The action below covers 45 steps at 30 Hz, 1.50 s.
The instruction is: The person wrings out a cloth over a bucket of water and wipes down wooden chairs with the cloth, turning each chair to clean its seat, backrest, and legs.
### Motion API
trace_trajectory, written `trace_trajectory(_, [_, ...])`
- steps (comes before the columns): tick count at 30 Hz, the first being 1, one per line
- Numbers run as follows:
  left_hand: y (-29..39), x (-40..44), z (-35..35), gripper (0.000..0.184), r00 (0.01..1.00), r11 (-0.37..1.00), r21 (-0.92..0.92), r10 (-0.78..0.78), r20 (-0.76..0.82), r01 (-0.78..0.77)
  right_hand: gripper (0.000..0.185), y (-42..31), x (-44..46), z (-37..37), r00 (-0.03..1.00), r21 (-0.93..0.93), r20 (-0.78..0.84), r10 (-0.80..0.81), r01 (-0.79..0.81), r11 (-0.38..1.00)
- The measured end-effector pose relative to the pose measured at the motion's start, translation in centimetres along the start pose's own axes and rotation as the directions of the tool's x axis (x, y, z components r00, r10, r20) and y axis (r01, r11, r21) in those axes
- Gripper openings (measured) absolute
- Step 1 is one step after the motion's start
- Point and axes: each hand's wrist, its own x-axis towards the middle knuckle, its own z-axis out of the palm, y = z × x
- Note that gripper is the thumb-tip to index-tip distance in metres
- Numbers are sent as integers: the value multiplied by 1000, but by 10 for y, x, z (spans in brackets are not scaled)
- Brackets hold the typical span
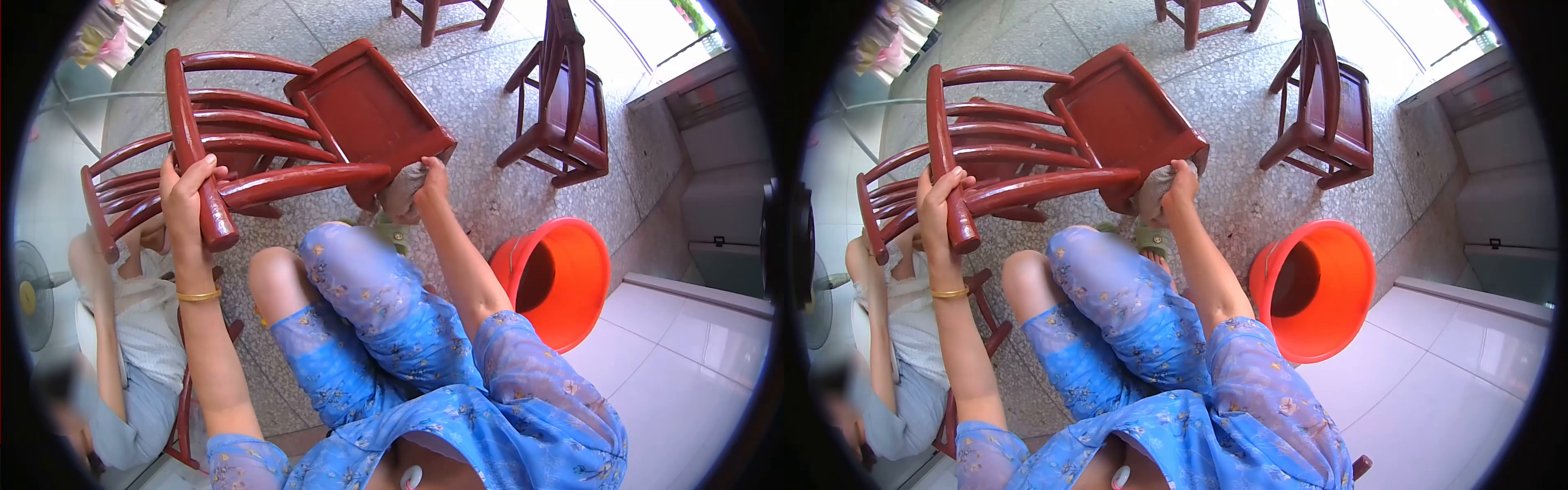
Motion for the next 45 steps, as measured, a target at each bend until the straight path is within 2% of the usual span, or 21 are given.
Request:
trace_trajectory(2, [0, 0, -1, 38, 1000, 1000, -5, -1, 4, 1, 16, 0, -2, 1, 999, -66, -38, -11, 8, 998])
trace_trajectory(5, [1, -1, -3, 38, 1000, 1000, -5, 1, 1, -1, 16, 0, -7, 0, 998, -74, -7, -68, 67, 995])
trace_trajectory(9, [3, -1, -1, 37, 1000, 1000, 7, -27, 8, 27, 17, 3, -1, -3, 998, -21, -38, -41, 40, 999])
trace_trajectory(11, [-1, 1, -4, 37, 1000, 1000, -6, -12, 15, 12, 21, 7, 14, -8, 997, -43, 63, -52, 55, 998])
trace_trajectory(13, [4, -3, 0, 38, 1000, 1000, -8, -14, -5, 14, 26, 4, 24, -17, 992, -89, 118, 31, -21, 996])
trace_trajectory(15, [3, -2, -2, 38, 1000, 1000, -15, -17, -15, 16, 29, -5, -4, -15, 952, -93, 266, 150, -129, 987])
trace_trajectory(18, [7, -4, -1, 45, 999, 999, -40, -23, -33, 22, 31, -5, -3, -19, 918, -52, 328, 223, -218, 975])
trace_trajectory(22, [9, -6, 1, 50, 999, 998, -42, -37, -16, 36, 33, -4, 5, -26, 921, -62, 319, 222, -214, 975])
trace_trajectory(24, [9, -6, -2, 52, 998, 996, -50, -68, 10, 69, 35, -2, 7, -20, 949, -8, 190, 252, -255, 967])
trace_trajectory(25, [6, -5, 0, 50, 999, 999, -33, -42, -9, 42, 35, -4, 9, -15, 945, -10, 206, 256, -259, 966])
trace_trajectory(27, [11, -11, 9, 52, 1000, 996, -88, -9, -16, 8, 33, -14, 6, -15, 937, -14, 276, 216, -221, 975])
trace_trajectory(31, [36, -9, 10, 47, 1000, 997, -79, -19, 21, 20, 30, -33, 3, -17, 962, -45, 215, 168, -162, 986])
trace_trajectory(33, [50, -7, 7, 35, 1000, 995, -95, 11, 18, -10, 30, -48, -10, -12, 968, -70, 189, 167, -156, 985])
trace_trajectory(35, [66, -8, 0, 32, 999, 992, -128, 4, 47, 2, 31, -68, -31, -2, 972, -88, 177, 154, -140, 986])
trace_trajectory(36, [68, -6, -6, 27, 999, 988, -152, 21, 46, -14, 29, -77, -47, 9, 975, -85, 212, 73, -56, 995])
trace_trajectory(37, [66, -4, -13, 23, 1000, 982, -187, 7, 22, -3, 28, -86, -60, 18, 969, -79, 246, -6, 27, 997])
trace_trajectory(39, [65, -5, -35, 22, 987, 970, -205, -108, 117, 130, 26, -115, -69, 32, 965, -130, 264, -2, 37, 991])
trace_trajectory(40, [58, -8, -42, 22, 987, 970, -208, -103, 126, 127, 25, -128, -73, 39, 960, -181, 281, 5, 48, 982])
trace_trajectory(42, [41, -16, -45, 25, 988, 942, -299, -155, 24, 155, 24, -151, -82, 51, 937, -242, 347, -43, 134, 961])
trace_trajectory(43, [37, -21, -44, 25, 989, 940, -307, -143, 39, 149, 23, -162, -85, 58, 909, -307, 411, -70, 210, 928])
trace_trajectory(45, [30, -34, -44, 30, 974, 930, -326, -209, -84, 172, 24, -177, -91, 66, 914, -350, 396, -91, 242, 905])
